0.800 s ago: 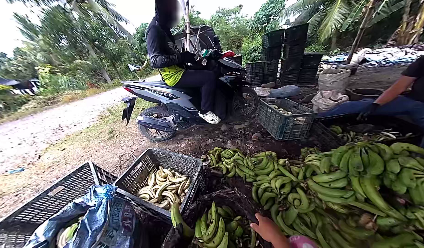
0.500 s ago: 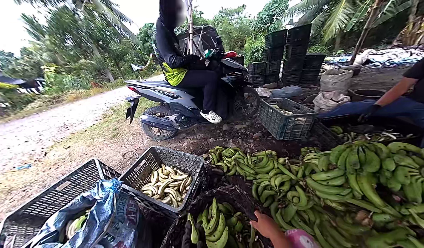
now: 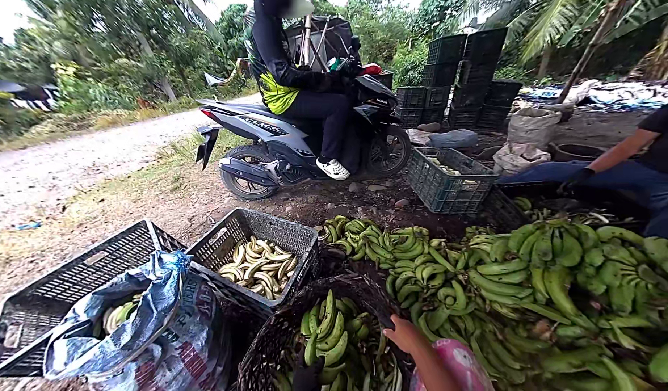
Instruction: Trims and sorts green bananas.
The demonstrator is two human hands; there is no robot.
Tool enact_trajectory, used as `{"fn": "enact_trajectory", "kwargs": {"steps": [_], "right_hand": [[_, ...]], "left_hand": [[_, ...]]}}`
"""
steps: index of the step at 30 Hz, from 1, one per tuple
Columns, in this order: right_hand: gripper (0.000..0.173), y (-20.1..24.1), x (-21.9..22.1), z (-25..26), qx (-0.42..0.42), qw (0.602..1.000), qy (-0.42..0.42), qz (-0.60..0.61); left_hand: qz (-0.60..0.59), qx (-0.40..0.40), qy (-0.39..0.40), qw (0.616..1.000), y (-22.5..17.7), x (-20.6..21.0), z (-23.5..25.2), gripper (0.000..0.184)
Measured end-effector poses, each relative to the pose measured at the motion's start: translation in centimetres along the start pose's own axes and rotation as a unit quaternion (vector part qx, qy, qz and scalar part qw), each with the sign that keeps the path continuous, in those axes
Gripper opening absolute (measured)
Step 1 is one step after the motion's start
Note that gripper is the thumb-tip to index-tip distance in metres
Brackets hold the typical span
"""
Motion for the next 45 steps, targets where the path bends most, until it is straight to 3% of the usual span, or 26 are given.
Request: {"fn": "enact_trajectory", "kwargs": {"steps": [4,7,9,12,16,20,23,26,28,29,30,31,33,35,36,38,40,45], "right_hand": [[0.067,-0.6,0.2,0.3,-0.01,1.0,-0.011,-0.011],[0.07,-0.3,0.4,0.5,-0.024,0.999,-0.023,0.007],[0.068,0.0,0.1,0.0,-0.024,0.999,-0.032,0.009],[0.065,1.0,-0.2,-2.3,-0.028,0.997,-0.062,0.028],[0.055,3.7,3.8,-8.1,-0.09,0.955,-0.126,0.254],[0.048,5.0,10.4,-11.4,-0.097,0.926,-0.041,0.364],[0.045,7.3,6.0,-14.4,-0.158,0.908,-0.09,0.377],[0.041,11.2,-2.1,-18.2,-0.326,0.817,-0.221,0.422],[0.045,12.6,-4.6,-19.3,-0.397,0.765,-0.271,0.429],[0.048,12.8,-4.6,-19.0,-0.402,0.761,-0.277,0.427],[0.047,12.6,-3.6,-18.0,-0.38,0.779,-0.27,0.419],[0.046,11.9,-1.7,-16.4,-0.324,0.825,-0.238,0.397],[0.052,9.2,4.7,-12.6,-0.133,0.94,-0.058,0.308],[0.062,6.5,11.2,-11.7,-0.018,0.962,0.128,0.239],[0.063,6.0,12.8,-12.0,-0.002,0.958,0.169,0.233],[0.059,5.8,13.2,-12.5,-0.01,0.953,0.166,0.255],[0.055,6.1,11.2,-12.2,-0.049,0.95,0.098,0.294],[0.052,8.1,3.8,-12.4,-0.274,0.908,-0.093,0.304]], "left_hand": [[-0.128,0.033,0.035,0.991,-3.4,-0.9,-0.8,0.058],[-0.257,0.095,0.168,0.947,-7.8,-1.6,-1.9,0.052],[-0.279,0.089,0.241,0.925,-9.2,-2.1,-2.1,0.049],[-0.2,0.084,0.169,0.961,-10.3,-2.3,-3.3,0.041],[-0.241,0.157,0.094,0.953,-11.0,-1.2,-3.2,0.044],[-0.21,0.241,0.094,0.943,-12.9,0.1,-3.4,0.052],[-0.154,0.282,0.113,0.94,-13.7,0.7,-3.8,0.053],[-0.1,0.302,0.109,0.942,-14.4,1.5,-3.6,0.053],[-0.072,0.309,0.114,0.942,-14.6,1.8,-3.6,0.054],[-0.064,0.311,0.117,0.941,-14.7,2.0,-3.7,0.052],[-0.061,0.313,0.121,0.94,-14.8,2.0,-3.8,0.05],[-0.07,0.314,0.125,0.939,-14.9,2.1,-3.9,0.049],[-0.129,0.316,0.151,0.928,-14.8,1.9,-4.3,0.05],[-0.195,0.308,0.178,0.914,-15.0,1.6,-4.9,0.055],[-0.203,0.304,0.187,0.912,-15.6,1.3,-4.8,0.059],[-0.162,0.278,0.189,0.928,-16.4,0.9,-4.4,0.06],[-0.1,0.234,0.185,0.949,-15.8,0.7,-3.9,0.058],[0.084,0.197,0.165,0.963,-15.6,1.4,-2.7,0.064]]}}
Point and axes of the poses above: each hand's wrist, its own z-axis towards the middle knuckle, its own x-axis out of the palm, y = z × x, the point moved 4 cm from there along z, towards the middle knuckle, and after that the axes turned 1 degree about y, right-handed, at the moved point
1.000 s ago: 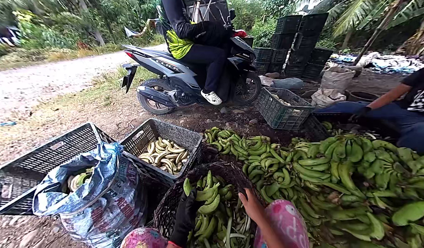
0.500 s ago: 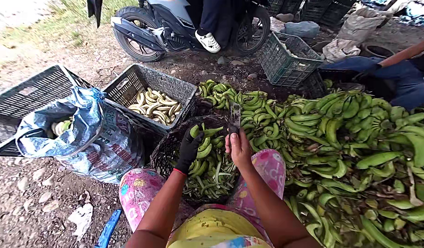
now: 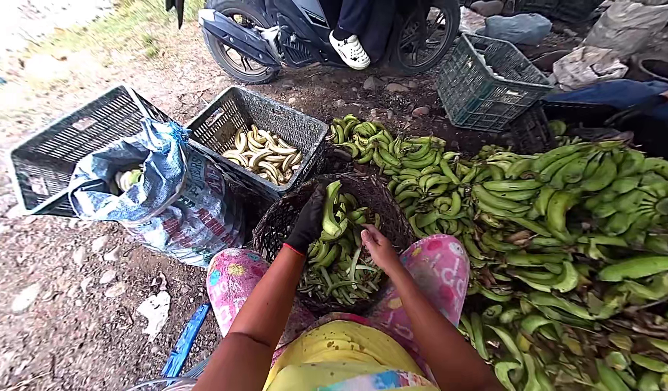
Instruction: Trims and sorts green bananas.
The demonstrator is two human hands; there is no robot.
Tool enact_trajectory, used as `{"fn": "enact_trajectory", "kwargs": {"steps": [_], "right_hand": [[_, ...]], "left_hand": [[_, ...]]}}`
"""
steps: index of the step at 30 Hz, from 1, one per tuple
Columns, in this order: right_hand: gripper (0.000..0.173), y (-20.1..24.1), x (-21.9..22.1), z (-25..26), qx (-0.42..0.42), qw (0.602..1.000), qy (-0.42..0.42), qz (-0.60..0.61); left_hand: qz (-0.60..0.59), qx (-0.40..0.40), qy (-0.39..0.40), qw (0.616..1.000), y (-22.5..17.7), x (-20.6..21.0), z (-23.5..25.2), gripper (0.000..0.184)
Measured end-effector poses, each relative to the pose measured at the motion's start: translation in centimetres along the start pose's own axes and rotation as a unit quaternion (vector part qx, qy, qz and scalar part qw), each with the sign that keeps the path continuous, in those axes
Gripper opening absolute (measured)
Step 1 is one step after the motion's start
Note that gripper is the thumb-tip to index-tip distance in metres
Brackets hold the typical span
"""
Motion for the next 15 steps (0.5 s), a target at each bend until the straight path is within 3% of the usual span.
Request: {"fn": "enact_trajectory", "kwargs": {"steps": [3,6,8,12,15], "right_hand": [[0.06,3.0,-1.6,-0.1,-0.121,0.989,0.024,-0.08],[0.066,3.6,-2.3,0.5,-0.13,0.983,0.048,-0.121],[0.067,3.4,-2.7,1.5,-0.132,0.978,0.021,-0.159],[0.055,4.0,-3.5,3.3,-0.186,0.919,-0.198,-0.287],[0.052,4.9,-3.8,4.1,-0.159,0.894,-0.328,-0.262]], "left_hand": [[0.03,-0.007,0.021,0.999,-0.6,-0.1,0.5,0.061],[0.045,0.007,0.027,0.999,-2.0,0.4,-0.1,0.058],[0.024,0.027,0.003,0.999,-2.6,1.5,-1.0,0.057],[-0.084,0.013,-0.122,0.989,-1.5,4.1,-3.5,0.054],[-0.129,-0.006,-0.165,0.978,-1.1,5.2,-5.6,0.054]]}}
Point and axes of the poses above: each hand's wrist, its own z-axis towards the middle knuckle, its own x-axis out of the palm, y = z × x, the point moved 4 cm from there along z, towards the middle knuckle, and after that the axes turned 1 degree about y, right-handed, at the moved point
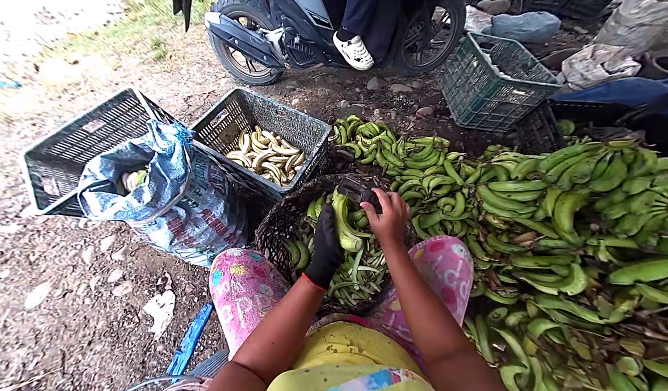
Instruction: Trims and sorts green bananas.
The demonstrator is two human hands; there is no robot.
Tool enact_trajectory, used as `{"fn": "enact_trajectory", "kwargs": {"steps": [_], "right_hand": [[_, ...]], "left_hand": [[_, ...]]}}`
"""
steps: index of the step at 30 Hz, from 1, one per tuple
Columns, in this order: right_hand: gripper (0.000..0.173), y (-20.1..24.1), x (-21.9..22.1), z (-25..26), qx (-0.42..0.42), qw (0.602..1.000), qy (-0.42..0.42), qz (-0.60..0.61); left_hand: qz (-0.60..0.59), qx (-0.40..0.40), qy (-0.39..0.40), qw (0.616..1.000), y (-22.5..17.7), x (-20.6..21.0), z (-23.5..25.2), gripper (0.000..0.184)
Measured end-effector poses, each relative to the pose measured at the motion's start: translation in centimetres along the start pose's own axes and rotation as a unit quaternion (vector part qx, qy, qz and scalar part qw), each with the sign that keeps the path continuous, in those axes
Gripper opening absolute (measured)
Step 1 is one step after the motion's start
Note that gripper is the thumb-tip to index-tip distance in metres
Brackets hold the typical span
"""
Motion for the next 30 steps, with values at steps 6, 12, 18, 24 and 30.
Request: {"fn": "enact_trajectory", "kwargs": {"steps": [6,12,18,24,30], "right_hand": [[0.05,0.5,-1.2,0.8,0.039,0.972,0.176,0.152],[0.065,3.2,-1.5,-5.5,-0.009,0.946,0.244,0.215],[0.056,0.9,-2.1,-0.3,-0.097,0.99,0.077,0.066],[0.048,0.2,-0.3,0.5,0.037,0.989,0.1,0.099],[0.055,3.3,1.0,-6.3,0.075,0.963,0.225,0.131]], "left_hand": [[-0.048,0.022,0.019,0.998,0.0,-3.1,1.4,0.056],[0.104,0.206,-0.012,0.973,-5.1,-3.7,4.9,0.067],[-0.045,0.02,0.184,0.982,-1.0,-0.4,1.6,0.05],[-0.148,-0.145,0.141,0.968,2.1,-1.9,0.5,0.054],[0.054,0.182,-0.146,0.971,-3.7,-3.7,4.5,0.06]]}}
Point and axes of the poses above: each hand's wrist, its own z-axis towards the middle knuckle, its own x-axis out of the palm, y = z × x, the point moved 4 cm from there along z, towards the middle knuckle, and after that the axes turned 1 degree about y, right-handed, at the moved point
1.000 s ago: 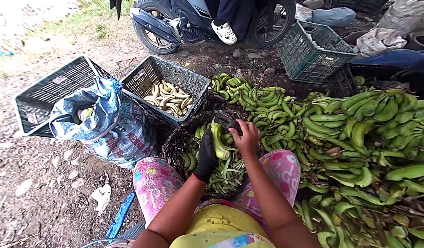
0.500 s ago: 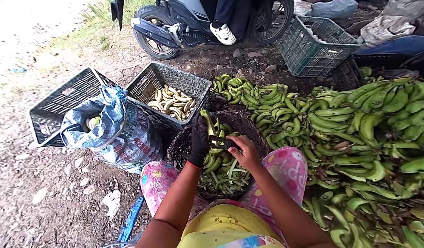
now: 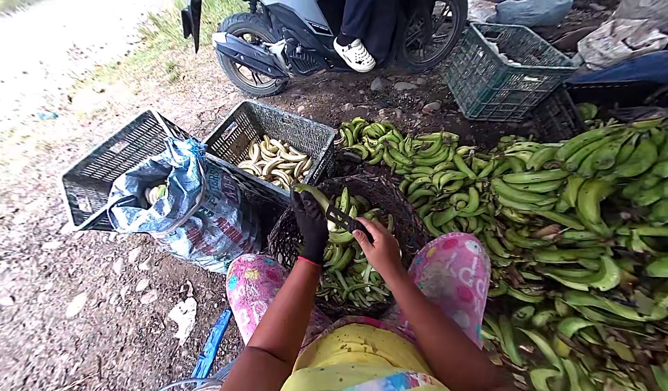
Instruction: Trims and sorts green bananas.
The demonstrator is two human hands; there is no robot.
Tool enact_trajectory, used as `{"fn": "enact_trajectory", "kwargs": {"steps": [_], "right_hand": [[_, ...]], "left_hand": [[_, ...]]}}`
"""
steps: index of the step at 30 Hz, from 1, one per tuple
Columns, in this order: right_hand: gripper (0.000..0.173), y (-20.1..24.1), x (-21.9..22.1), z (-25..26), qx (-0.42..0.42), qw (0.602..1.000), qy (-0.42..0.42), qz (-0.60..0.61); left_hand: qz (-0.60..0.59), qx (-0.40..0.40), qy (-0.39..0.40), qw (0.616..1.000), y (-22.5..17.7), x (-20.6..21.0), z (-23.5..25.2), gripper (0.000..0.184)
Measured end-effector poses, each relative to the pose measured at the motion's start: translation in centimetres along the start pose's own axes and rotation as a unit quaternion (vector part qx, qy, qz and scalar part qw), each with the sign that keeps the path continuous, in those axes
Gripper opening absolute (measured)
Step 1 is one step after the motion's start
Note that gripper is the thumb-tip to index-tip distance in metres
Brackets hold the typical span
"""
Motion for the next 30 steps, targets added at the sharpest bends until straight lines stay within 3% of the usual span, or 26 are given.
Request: {"fn": "enact_trajectory", "kwargs": {"steps": [4,7,10,13,15,19,22,26,30], "right_hand": [[0.058,1.0,-0.8,-1.5,-0.031,0.995,-0.092,-0.016],[0.058,0.6,-1.4,-0.8,-0.039,0.991,-0.125,-0.028],[0.059,-0.2,-1.8,0.8,-0.053,0.991,-0.113,-0.046],[0.054,-0.9,-2.6,2.9,-0.068,0.99,-0.098,-0.069],[0.052,-1.2,-3.2,4.5,-0.085,0.989,-0.093,-0.083],[0.047,-0.9,-4.6,8.1,-0.098,0.989,-0.057,-0.099],[0.05,-0.2,-4.4,8.7,-0.08,0.99,-0.006,-0.113],[0.054,-1.3,-2.8,8.0,-0.061,0.993,-0.02,-0.103],[0.055,-0.9,-1.0,5.9,0.068,0.992,0.006,-0.106]], "left_hand": [[-0.041,0.058,-0.026,0.997,-1.6,1.4,1.0,0.068],[-0.03,0.031,-0.051,0.998,-1.9,2.5,0.5,0.066],[-0.016,-0.012,-0.026,0.999,-1.2,2.7,0.4,0.06],[-0.017,-0.047,0.079,0.996,-0.6,2.8,0.1,0.05],[-0.032,-0.047,0.213,0.975,-0.5,2.4,0.1,0.048],[-0.114,-0.144,0.478,0.859,-1.0,1.6,0.0,0.045],[-0.134,-0.196,0.52,0.82,-0.7,0.7,0.5,0.052],[-0.147,-0.238,0.539,0.795,0.3,0.1,0.7,0.049],[-0.155,-0.252,0.54,0.788,1.3,-0.3,0.4,0.034]]}}
Point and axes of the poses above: each hand's wrist, its own z-axis towards the middle knuckle, its own x-axis out of the palm, y = z × x, the point moved 4 cm from there along z, towards the middle knuckle, and after that the axes turned 1 degree about y, right-handed, at the moved point
